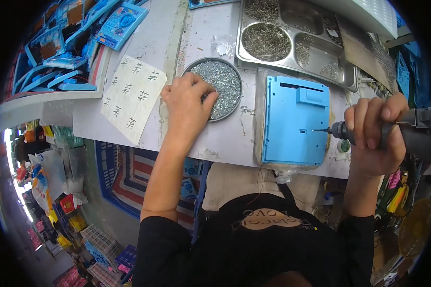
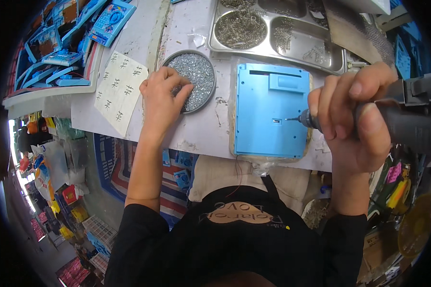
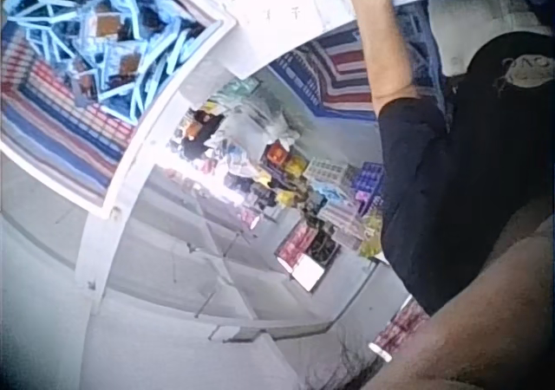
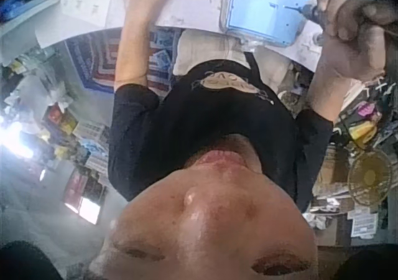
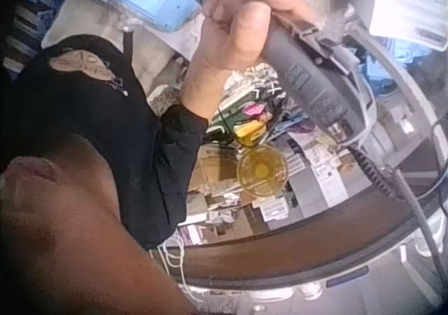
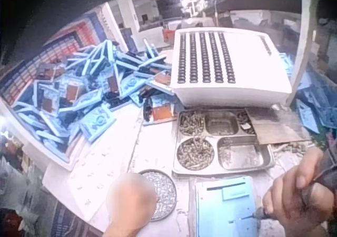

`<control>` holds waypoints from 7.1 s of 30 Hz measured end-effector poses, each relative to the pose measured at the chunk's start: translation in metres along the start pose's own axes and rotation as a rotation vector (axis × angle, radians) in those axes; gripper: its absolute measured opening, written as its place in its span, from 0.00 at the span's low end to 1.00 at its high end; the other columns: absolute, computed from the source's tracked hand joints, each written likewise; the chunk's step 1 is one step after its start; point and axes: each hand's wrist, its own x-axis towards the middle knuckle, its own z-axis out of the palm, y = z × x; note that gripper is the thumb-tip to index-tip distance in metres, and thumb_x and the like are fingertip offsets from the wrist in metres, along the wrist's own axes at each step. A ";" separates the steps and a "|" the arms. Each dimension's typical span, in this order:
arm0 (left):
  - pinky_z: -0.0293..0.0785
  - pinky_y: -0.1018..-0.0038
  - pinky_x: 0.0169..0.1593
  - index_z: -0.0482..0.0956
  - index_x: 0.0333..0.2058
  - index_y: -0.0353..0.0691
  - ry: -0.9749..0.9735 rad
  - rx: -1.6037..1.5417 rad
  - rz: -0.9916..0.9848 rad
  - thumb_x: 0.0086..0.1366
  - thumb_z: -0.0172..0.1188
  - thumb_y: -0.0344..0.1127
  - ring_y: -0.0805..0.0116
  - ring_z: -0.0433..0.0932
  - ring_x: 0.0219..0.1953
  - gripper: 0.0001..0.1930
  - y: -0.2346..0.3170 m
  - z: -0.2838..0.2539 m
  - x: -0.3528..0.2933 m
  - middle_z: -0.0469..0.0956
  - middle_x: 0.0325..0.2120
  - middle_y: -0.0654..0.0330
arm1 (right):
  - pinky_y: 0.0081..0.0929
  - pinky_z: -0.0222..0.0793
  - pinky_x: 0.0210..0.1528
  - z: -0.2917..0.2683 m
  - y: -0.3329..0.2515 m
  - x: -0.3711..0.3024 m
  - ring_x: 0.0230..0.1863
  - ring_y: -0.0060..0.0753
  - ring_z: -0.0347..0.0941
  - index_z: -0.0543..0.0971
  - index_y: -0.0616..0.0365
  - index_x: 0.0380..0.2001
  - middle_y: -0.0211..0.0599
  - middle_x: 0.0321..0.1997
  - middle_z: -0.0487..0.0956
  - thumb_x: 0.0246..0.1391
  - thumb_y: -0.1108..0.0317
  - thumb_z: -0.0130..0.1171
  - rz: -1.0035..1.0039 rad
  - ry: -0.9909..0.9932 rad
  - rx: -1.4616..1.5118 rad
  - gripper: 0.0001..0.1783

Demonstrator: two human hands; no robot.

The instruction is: Soldering wires and assembling a light-blue electronic device case using a screwdriver.

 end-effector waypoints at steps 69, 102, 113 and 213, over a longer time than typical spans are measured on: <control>0.68 0.54 0.65 0.80 0.38 0.42 -0.279 -0.659 0.576 0.63 0.67 0.32 0.64 0.79 0.60 0.06 0.110 0.027 0.010 0.84 0.52 0.63 | 0.29 0.67 0.26 -0.007 0.014 -0.010 0.21 0.29 0.68 0.69 0.58 0.27 0.32 0.19 0.71 0.55 0.76 0.63 0.013 -0.045 -0.128 0.11; 0.75 0.58 0.59 0.83 0.33 0.42 -0.151 -0.863 0.273 0.58 0.72 0.29 0.59 0.85 0.52 0.06 0.087 0.011 -0.011 0.87 0.42 0.58 | 0.27 0.68 0.28 -0.013 0.003 0.029 0.17 0.21 0.65 0.73 0.52 0.39 0.23 0.17 0.70 0.62 0.57 0.64 0.023 -0.136 0.006 0.14; 0.66 0.57 0.64 0.80 0.34 0.46 -0.097 -0.573 0.366 0.59 0.72 0.30 0.64 0.82 0.56 0.08 0.099 0.017 -0.019 0.87 0.45 0.63 | 0.32 0.71 0.38 0.011 0.017 -0.006 0.29 0.30 0.71 0.71 0.63 0.39 0.38 0.29 0.74 0.58 0.72 0.64 0.119 -0.171 0.093 0.13; 0.54 0.52 0.61 0.86 0.27 0.47 0.134 -0.102 -0.008 0.56 0.72 0.38 0.63 0.73 0.50 0.05 -0.005 -0.003 -0.020 0.80 0.40 0.69 | 0.26 0.64 0.26 0.081 0.036 0.016 0.17 0.20 0.64 0.69 0.54 0.35 0.26 0.17 0.70 0.61 0.59 0.66 0.226 -0.205 -0.245 0.16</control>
